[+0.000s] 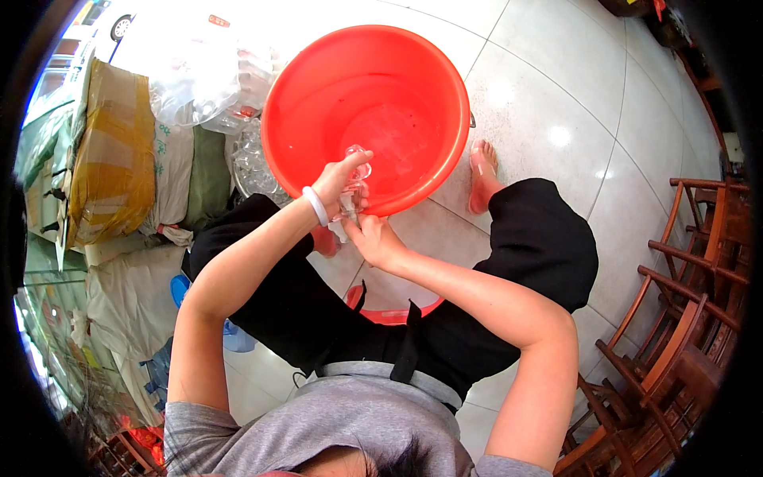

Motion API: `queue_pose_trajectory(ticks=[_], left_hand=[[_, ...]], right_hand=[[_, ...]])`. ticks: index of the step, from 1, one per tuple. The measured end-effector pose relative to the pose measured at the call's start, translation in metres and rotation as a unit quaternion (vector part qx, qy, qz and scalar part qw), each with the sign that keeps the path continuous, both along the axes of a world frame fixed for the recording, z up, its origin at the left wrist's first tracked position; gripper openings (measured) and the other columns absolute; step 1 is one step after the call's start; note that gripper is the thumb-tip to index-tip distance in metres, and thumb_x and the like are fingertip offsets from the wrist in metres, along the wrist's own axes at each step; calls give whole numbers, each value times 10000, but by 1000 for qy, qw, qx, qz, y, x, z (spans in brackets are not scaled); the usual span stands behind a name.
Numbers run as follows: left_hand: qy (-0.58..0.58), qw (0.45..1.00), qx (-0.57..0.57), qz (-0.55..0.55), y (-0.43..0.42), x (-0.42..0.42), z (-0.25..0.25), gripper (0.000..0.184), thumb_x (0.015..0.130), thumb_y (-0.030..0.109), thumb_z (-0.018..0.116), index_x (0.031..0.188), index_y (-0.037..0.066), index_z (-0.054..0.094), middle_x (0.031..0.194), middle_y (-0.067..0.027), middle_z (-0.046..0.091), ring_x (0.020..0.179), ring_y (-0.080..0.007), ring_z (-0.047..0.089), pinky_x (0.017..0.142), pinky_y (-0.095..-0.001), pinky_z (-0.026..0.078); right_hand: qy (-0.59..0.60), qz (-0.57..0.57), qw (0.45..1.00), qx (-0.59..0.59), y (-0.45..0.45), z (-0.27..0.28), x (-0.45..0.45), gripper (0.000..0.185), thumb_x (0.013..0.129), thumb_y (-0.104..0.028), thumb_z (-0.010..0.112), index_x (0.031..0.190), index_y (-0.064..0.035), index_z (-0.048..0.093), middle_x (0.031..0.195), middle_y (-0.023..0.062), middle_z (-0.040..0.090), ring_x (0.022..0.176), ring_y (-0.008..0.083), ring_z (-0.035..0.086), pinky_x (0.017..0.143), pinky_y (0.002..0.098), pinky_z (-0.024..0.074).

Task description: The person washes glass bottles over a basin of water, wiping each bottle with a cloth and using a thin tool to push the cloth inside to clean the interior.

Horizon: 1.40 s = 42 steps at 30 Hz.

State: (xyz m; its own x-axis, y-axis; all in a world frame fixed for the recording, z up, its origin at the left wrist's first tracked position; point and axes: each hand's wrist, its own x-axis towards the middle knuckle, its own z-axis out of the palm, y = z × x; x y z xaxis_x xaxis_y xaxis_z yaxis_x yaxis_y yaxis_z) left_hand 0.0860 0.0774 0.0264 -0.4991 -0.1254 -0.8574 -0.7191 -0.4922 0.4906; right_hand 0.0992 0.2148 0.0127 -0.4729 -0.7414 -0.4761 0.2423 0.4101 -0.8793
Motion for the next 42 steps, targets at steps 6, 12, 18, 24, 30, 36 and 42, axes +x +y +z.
queue_pose_trajectory(ticks=[6,12,18,24,30,36,42], left_hand=[[5,1000,-5,-3,0,0,-1,356,755,399,654,798,77,510,551,-75,508,432,-184,515,426,-296,457],[2,1000,-6,-6,0,-1,0,395,751,410,656,839,57,503,559,-79,512,433,-188,516,430,-303,458],[-4,1000,-7,-3,0,-1,-2,345,749,406,658,751,95,509,548,-75,508,430,-190,514,428,-307,452],[-1,1000,-8,-2,0,0,-2,337,749,402,659,735,100,511,547,-73,507,429,-187,509,426,-303,450],[-1,1000,-10,-7,0,-1,-1,343,748,407,657,739,95,513,552,-74,504,435,-188,508,428,-305,449],[-16,1000,-14,-3,1,-2,4,344,752,407,650,747,91,513,558,-72,499,440,-190,505,430,-308,446],[1,1000,2,-12,0,0,-1,346,750,403,653,765,88,510,565,-66,497,446,-179,503,434,-301,447]], right_hand=[[-7,3,1000,15,0,-2,1,376,894,-282,434,882,89,496,551,158,522,410,276,547,421,373,442],[-12,10,1000,24,1,3,0,377,884,-273,444,915,97,511,646,203,554,587,324,595,568,397,467],[19,16,999,41,0,-2,0,397,871,-274,454,981,103,517,838,281,577,853,411,574,746,429,445],[27,7,999,30,0,-4,1,393,872,-278,453,948,100,529,791,273,578,818,402,582,724,428,451],[-3,11,1000,28,0,-6,1,390,877,-285,450,881,98,522,565,195,535,507,303,583,532,391,461],[-8,-4,1000,10,0,-7,1,405,885,-300,446,851,99,511,526,162,515,423,280,553,448,369,446],[-16,-1,1000,13,1,-4,0,397,885,-297,453,875,94,522,557,170,524,454,281,559,483,377,450]])
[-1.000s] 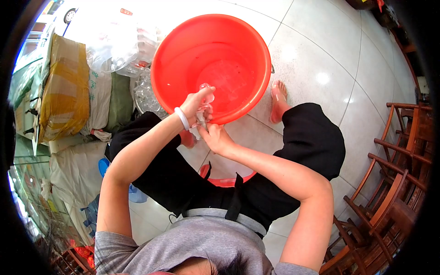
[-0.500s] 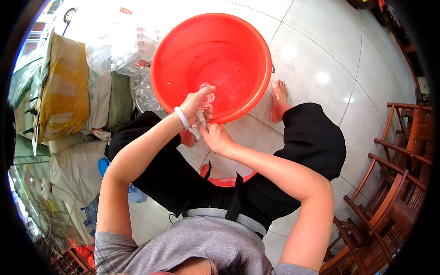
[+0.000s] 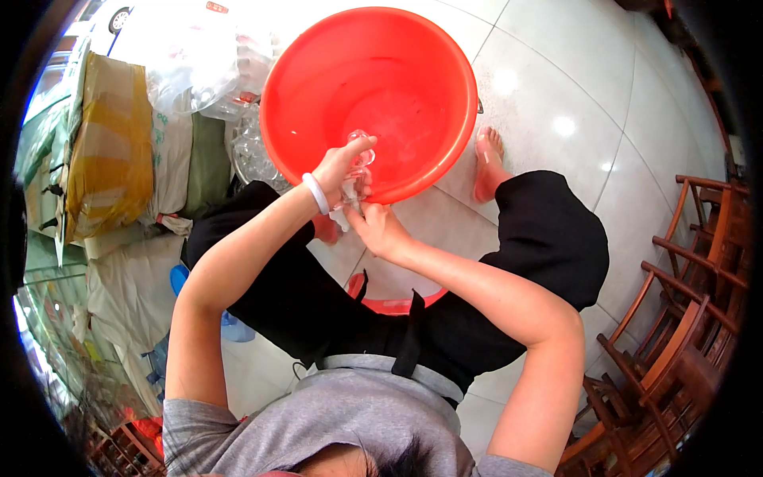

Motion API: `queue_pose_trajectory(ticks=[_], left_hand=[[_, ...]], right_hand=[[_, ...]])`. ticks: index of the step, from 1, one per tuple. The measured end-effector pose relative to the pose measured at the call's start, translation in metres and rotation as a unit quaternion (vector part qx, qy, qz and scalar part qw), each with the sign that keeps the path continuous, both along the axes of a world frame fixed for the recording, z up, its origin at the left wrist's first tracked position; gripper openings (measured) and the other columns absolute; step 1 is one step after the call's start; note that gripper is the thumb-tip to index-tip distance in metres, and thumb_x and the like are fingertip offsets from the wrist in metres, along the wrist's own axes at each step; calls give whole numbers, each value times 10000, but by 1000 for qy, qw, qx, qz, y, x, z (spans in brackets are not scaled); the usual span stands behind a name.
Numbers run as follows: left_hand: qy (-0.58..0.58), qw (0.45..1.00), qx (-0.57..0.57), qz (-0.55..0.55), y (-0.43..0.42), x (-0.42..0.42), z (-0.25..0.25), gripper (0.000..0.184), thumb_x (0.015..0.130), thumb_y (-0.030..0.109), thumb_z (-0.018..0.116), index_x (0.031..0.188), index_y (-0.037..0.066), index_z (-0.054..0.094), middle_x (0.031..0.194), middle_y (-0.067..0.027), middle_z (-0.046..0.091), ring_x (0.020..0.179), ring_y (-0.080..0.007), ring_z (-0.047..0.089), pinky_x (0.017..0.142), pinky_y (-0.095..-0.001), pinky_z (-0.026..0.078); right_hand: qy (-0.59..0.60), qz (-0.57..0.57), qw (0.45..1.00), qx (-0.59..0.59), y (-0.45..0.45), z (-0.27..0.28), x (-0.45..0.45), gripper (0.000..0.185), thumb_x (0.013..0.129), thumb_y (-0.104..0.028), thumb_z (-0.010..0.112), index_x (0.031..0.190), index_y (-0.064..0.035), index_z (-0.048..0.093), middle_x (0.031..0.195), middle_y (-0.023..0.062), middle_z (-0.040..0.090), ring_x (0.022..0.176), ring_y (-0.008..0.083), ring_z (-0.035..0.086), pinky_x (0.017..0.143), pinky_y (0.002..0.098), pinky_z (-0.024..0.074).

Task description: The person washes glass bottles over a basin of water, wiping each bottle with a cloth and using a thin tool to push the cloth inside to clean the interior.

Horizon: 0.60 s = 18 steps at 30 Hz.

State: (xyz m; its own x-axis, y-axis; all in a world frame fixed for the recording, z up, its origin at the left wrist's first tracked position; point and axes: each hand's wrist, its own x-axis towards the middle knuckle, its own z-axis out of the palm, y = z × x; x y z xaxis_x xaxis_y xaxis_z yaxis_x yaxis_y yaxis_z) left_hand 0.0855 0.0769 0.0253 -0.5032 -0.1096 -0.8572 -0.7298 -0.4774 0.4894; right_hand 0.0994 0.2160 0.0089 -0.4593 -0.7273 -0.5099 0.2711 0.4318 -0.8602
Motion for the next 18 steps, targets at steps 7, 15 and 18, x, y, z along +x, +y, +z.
queue_pose_trajectory(ticks=[7,15,18], left_hand=[[0,1000,-8,4,1,-1,0,328,753,387,656,755,94,509,555,-55,493,435,-161,493,430,-291,456],[2,1000,-8,6,2,-1,1,332,757,382,655,790,89,505,554,-56,494,434,-156,495,431,-291,464],[1,1000,-10,5,2,-1,2,332,758,383,654,786,89,504,551,-61,499,430,-162,498,428,-293,461]], right_hand=[[11,5,1000,2,0,3,-1,385,885,-290,460,891,87,537,600,182,542,514,293,578,533,384,456],[14,7,1000,3,0,-4,1,428,895,-317,454,862,103,525,554,187,529,458,292,568,499,385,457],[16,7,1000,-1,0,-4,0,434,897,-323,449,844,102,520,544,182,526,446,287,564,489,383,457]])
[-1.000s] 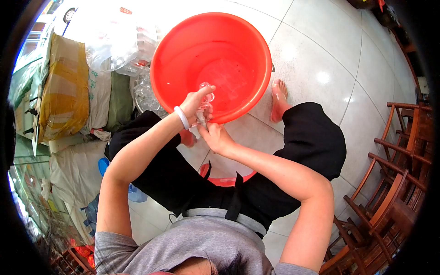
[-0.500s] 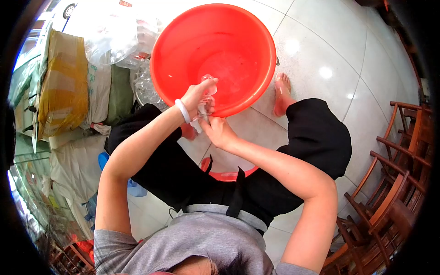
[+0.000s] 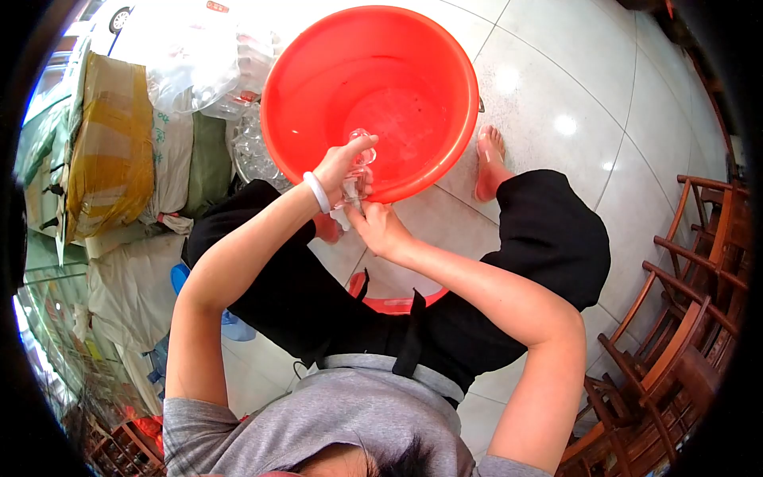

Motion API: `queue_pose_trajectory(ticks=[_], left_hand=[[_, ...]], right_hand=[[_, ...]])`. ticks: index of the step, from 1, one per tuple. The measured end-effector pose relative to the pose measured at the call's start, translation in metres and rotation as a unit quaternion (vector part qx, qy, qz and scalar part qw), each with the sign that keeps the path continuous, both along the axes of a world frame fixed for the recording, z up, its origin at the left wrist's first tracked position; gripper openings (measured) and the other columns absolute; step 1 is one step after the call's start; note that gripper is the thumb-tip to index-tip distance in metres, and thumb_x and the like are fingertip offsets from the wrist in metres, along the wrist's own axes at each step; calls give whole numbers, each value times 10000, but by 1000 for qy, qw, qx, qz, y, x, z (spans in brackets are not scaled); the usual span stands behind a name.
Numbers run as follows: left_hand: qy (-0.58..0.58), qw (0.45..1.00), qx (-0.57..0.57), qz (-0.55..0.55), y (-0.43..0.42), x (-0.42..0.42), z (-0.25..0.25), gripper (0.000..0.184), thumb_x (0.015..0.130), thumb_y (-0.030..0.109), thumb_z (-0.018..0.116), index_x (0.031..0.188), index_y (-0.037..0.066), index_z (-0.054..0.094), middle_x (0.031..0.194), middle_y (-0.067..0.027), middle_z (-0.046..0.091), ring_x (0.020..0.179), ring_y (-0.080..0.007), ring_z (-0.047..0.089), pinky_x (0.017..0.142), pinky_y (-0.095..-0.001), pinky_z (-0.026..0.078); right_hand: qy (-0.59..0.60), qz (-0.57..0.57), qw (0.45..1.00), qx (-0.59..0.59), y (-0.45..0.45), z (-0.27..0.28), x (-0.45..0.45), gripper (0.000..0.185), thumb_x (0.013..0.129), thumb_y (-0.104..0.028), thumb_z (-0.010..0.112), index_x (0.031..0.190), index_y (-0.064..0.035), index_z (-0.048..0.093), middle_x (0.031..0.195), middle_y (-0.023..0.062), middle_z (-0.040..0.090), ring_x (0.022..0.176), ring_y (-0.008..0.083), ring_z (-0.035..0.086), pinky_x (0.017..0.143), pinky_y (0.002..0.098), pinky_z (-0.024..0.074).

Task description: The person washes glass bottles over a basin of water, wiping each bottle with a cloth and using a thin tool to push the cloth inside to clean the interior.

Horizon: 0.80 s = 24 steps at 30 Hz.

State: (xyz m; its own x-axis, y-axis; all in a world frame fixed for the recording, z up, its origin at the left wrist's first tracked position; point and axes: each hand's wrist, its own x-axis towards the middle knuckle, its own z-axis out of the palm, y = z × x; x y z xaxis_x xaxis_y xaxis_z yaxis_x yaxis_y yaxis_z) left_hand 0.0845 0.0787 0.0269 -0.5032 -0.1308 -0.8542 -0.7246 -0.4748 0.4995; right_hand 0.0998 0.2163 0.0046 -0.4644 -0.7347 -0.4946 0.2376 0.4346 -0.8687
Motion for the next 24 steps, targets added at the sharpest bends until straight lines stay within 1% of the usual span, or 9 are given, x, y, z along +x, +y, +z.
queue_pose_trajectory(ticks=[8,10,11,12,15,18,19,21,24], left_hand=[[-6,1000,3,1,0,0,-1,331,757,384,655,782,90,505,546,-70,506,423,-178,504,427,-298,457],[-3,1000,2,-1,-1,0,-2,331,757,384,655,784,90,503,545,-73,505,425,-182,507,428,-301,458],[-3,1000,2,-1,-1,0,-3,331,757,384,655,784,90,503,545,-73,505,425,-182,507,428,-301,458],[-3,1000,4,0,-1,0,-4,333,758,385,654,786,90,502,544,-74,504,427,-183,509,429,-301,458],[-3,1000,7,-1,-1,0,-4,335,759,386,652,790,89,501,546,-74,503,429,-183,509,431,-300,459],[-3,1000,7,-3,-1,0,-3,333,761,386,650,791,89,500,548,-71,503,432,-182,507,433,-298,460],[-2,1000,7,-3,-1,0,-3,332,762,385,648,790,90,499,548,-70,502,433,-181,507,434,-297,461],[-2,1000,8,-4,-1,0,-4,340,762,387,648,809,85,498,553,-70,504,436,-181,508,435,-297,461],[-1,1000,6,-5,-1,0,-3,366,760,393,648,853,73,495,563,-73,506,441,-181,511,438,-296,462]], right_hand=[[-14,1,1000,10,0,4,-1,430,895,-320,450,826,99,514,524,169,515,439,275,563,476,380,452],[-25,15,999,30,0,7,-2,428,890,-315,454,854,106,520,584,211,542,536,326,594,545,399,464],[-25,15,999,30,-1,5,-2,428,890,-315,454,854,106,520,584,211,542,536,326,594,545,399,464],[0,11,1000,23,-1,3,-1,427,886,-313,456,873,109,522,639,237,555,615,355,597,594,410,465],[22,4,1000,16,0,2,0,430,878,-310,463,914,113,530,792,293,570,820,417,574,715,433,447],[10,9,1000,26,0,1,0,427,878,-310,464,904,111,531,767,285,569,791,409,580,698,428,450],[14,-9,1000,-9,0,-1,2,414,884,-334,460,800,70,501,641,172,516,582,278,534,513,354,429],[19,-27,999,-44,0,-4,3,431,890,-357,456,697,28,472,515,60,463,372,147,488,329,281,407],[12,-22,999,-34,0,-5,2,433,889,-355,458,693,31,475,511,63,468,373,151,493,329,282,409]])
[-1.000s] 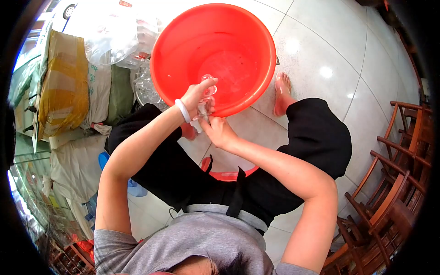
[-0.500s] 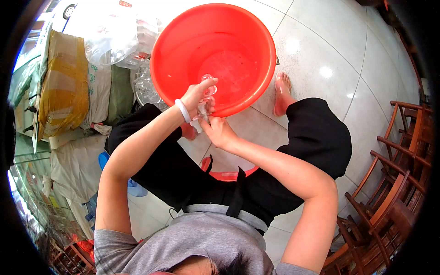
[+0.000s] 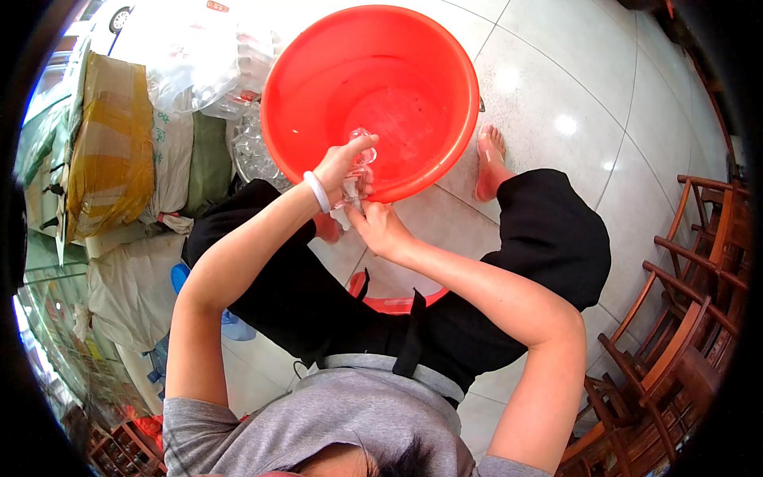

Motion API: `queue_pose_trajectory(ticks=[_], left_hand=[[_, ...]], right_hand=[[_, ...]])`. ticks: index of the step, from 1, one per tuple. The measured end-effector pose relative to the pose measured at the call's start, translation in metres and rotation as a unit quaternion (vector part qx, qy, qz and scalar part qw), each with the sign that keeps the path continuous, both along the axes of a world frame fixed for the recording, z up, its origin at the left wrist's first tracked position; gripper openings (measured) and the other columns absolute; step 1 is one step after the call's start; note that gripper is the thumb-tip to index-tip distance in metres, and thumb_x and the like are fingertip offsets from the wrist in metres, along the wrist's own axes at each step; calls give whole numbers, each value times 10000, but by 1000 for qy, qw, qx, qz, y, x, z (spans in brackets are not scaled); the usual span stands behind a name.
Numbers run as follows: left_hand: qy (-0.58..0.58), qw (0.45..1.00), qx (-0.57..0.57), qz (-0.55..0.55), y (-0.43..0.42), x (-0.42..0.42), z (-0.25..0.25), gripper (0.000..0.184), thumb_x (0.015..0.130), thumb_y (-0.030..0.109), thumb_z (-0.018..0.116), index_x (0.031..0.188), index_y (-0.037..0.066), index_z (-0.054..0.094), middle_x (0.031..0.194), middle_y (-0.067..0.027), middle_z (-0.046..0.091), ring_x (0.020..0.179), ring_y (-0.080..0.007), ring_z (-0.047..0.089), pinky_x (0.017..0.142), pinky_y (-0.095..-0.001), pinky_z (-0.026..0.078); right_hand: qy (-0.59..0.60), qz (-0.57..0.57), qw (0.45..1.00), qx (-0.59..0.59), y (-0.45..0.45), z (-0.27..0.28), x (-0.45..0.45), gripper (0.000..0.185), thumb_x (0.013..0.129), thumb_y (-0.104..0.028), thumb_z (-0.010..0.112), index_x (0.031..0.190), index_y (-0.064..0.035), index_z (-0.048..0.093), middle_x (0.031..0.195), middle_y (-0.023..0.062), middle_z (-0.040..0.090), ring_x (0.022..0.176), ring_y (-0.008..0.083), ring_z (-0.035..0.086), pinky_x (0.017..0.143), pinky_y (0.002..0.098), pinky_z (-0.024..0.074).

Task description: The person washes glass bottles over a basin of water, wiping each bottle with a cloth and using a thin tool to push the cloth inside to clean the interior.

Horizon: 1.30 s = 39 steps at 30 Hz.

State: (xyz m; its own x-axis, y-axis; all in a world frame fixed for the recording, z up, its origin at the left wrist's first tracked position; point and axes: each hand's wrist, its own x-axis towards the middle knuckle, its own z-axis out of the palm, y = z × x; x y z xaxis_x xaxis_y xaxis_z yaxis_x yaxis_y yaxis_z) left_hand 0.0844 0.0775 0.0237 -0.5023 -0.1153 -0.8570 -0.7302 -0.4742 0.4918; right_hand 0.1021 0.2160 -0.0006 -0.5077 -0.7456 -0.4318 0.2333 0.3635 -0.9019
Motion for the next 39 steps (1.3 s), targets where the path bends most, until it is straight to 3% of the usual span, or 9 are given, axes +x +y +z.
queue_pose_trajectory(ticks=[4,18,20,27,29,39], left_hand=[[1,1000,-2,-6,0,0,2,413,757,400,649,912,53,487,577,-77,508,448,-182,516,442,-295,463],[-3,1000,0,0,0,0,0,369,757,392,650,863,71,503,579,-75,510,453,-181,514,445,-301,466],[-4,1000,-2,1,0,0,2,356,756,389,652,843,76,507,578,-73,509,453,-178,512,446,-301,466],[-3,1000,-7,2,1,-1,1,340,752,387,660,795,83,512,568,-75,509,449,-178,510,445,-301,468],[-3,1000,-12,5,1,-1,0,343,751,388,661,791,82,511,567,-76,510,447,-180,510,443,-301,467],[1,1000,-1,2,1,-1,-1,346,759,386,654,794,73,509,551,-87,512,429,-192,511,422,-303,455]], right_hand=[[7,-4,1000,-6,0,1,0,434,888,-345,460,690,41,482,513,71,479,373,158,502,328,284,411],[-13,-1,1000,3,0,6,-2,436,887,-345,459,687,42,479,513,71,477,374,161,503,330,289,415],[-16,24,999,38,0,9,-3,392,890,-301,440,889,85,508,540,162,515,456,283,563,483,381,451],[-28,24,999,39,0,9,-3,397,897,-307,433,898,82,510,526,153,516,408,268,547,429,363,450],[-27,8,1000,8,1,8,-2,435,892,-343,451,689,41,478,514,68,474,370,157,498,327,283,409],[-6,0,1000,4,1,4,-1,443,888,-350,454,687,43,482,521,72,482,372,159,503,328,283,411]])
